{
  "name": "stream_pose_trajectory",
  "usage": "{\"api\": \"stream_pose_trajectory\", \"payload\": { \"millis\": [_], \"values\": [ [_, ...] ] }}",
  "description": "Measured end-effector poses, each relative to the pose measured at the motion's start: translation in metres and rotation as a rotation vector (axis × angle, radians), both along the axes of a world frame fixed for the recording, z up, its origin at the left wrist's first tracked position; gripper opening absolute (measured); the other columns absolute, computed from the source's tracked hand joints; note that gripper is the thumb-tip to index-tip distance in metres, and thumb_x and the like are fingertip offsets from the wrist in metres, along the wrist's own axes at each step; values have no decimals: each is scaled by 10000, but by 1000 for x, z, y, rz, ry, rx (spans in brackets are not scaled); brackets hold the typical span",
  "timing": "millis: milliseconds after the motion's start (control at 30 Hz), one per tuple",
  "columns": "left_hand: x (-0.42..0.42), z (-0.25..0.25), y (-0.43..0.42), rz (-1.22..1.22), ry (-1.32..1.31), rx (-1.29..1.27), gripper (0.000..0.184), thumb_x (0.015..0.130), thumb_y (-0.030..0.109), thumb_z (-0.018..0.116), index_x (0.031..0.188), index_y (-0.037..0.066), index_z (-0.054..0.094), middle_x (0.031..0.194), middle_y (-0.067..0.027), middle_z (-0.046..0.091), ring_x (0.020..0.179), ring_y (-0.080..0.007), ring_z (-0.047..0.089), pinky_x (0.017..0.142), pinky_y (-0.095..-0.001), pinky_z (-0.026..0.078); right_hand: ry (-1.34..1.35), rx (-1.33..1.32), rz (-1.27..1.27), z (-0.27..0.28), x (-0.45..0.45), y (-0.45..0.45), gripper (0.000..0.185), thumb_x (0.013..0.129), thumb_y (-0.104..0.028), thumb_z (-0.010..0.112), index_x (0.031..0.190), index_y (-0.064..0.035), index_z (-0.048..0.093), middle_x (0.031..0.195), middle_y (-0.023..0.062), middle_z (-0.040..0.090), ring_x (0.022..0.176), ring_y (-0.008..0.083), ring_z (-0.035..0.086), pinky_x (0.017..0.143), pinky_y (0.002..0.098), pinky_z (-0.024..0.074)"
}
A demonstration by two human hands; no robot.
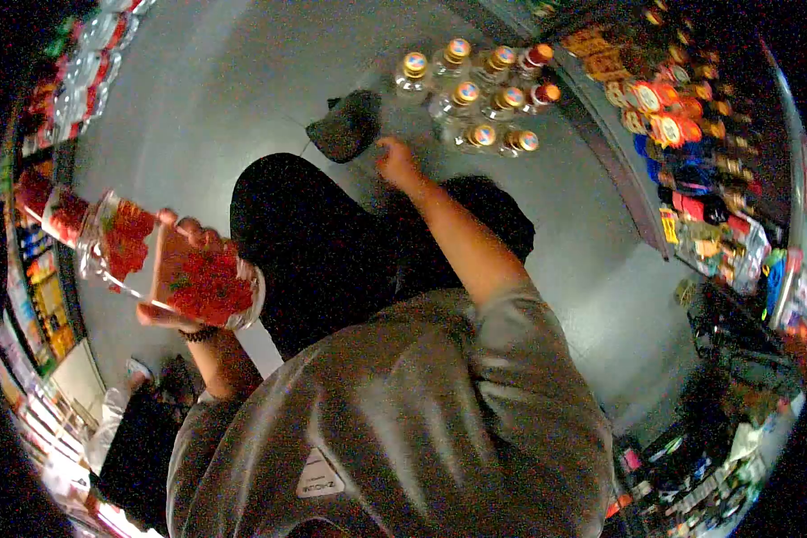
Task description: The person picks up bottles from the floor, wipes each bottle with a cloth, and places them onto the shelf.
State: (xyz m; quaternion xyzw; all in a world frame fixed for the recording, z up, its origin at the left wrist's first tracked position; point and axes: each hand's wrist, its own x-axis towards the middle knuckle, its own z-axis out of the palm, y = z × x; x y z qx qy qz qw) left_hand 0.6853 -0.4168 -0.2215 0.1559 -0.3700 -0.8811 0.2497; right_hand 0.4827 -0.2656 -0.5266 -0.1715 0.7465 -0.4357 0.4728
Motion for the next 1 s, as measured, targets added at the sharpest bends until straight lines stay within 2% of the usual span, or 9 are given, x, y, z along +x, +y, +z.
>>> {"api": "stream_pose_trajectory", "payload": {
  "millis": [133, 300, 400, 567, 633, 700, 833, 900, 1000],
  "values": [
    [23, 3, 5, 92, -78, 18, 934, 593, 618, 743, 1237, 91, 319, 914, -69, 462, 789, -202, 476, 659, -352, 422, -8, 237, -163, -31, -14, -60, 377, 840, -222, 617, 1174, -70, 531, 869, 116, 598, 736, 201, 609, 468, 325, 502],
    [33, -2, 3, 53, -56, 55, 935, 594, 621, 742, 1229, 83, 318, 934, -75, 473, 823, -211, 496, 686, -353, 426, -249, 405, -524, -101, -1, -93, 331, 826, -299, 642, 1063, -77, 574, 931, 97, 586, 807, 212, 579, 694, 388, 502],
    [30, 2, 6, 104, -180, 84, 971, 569, 628, 758, 1232, 80, 307, 951, -81, 485, 883, -231, 527, 726, -375, 453, -637, 279, -781, -74, 14, -95, 259, 812, -282, 661, 961, -88, 577, 896, 69, 549, 808, 202, 535, 782, 425, 460],
    [30, -9, -1, 4, -196, 47, 978, 556, 636, 758, 1223, 73, 315, 927, -93, 488, 836, -238, 547, 703, -373, 478, -639, 161, -728, -50, 15, -91, 197, 783, -202, 691, 856, -77, 557, 753, 28, 513, 714, 150, 506, 690, 340, 464],
    [25, -17, -1, -14, -114, 54, 981, 552, 650, 745, 1220, 72, 318, 927, -100, 489, 815, -243, 554, 668, -367, 490, -560, 48, -611, -16, 5, -94, 188, 771, -177, 701, 819, -76, 550, 725, 17, 512, 685, 132, 500, 665, 308, 460],
    [19, -20, -3, -32, -126, 21, 982, 554, 662, 725, 1221, 69, 316, 931, -109, 491, 811, -252, 556, 645, -364, 494, -580, -353, -533, 32, 1, -97, 161, 765, -123, 698, 778, -64, 548, 689, 3, 512, 628, 100, 480, 615, 252, 434],
    [-1, -18, -6, -133, -186, 8, 990, 545, 644, 715, 1234, 56, 315, 955, -133, 492, 824, -291, 559, 665, -372, 495, -427, -458, -386, 163, -12, -77, 159, 774, -102, 694, 735, -65, 544, 697, -9, 506, 636, 87, 467, 615, 242, 400],
    [-12, -23, -6, -168, -122, 16, 991, 545, 608, 721, 1249, 41, 314, 956, -150, 498, 830, -315, 567, 710, -401, 499, -9, -441, -110, 216, -18, -53, 194, 715, -119, 753, 709, -70, 565, 740, 9, 532, 669, 143, 509, 633, 250, 407],
    [-29, -22, -7, -251, -27, 46, 972, 567, 528, 720, 1278, 11, 305, 1010, -194, 521, 900, -327, 572, 768, -421, 497, 513, -765, -37, 282, -21, -20, 281, 633, -102, 800, 696, -48, 532, 944, 79, 518, 895, 223, 499, 788, 324, 403]
  ]
}}
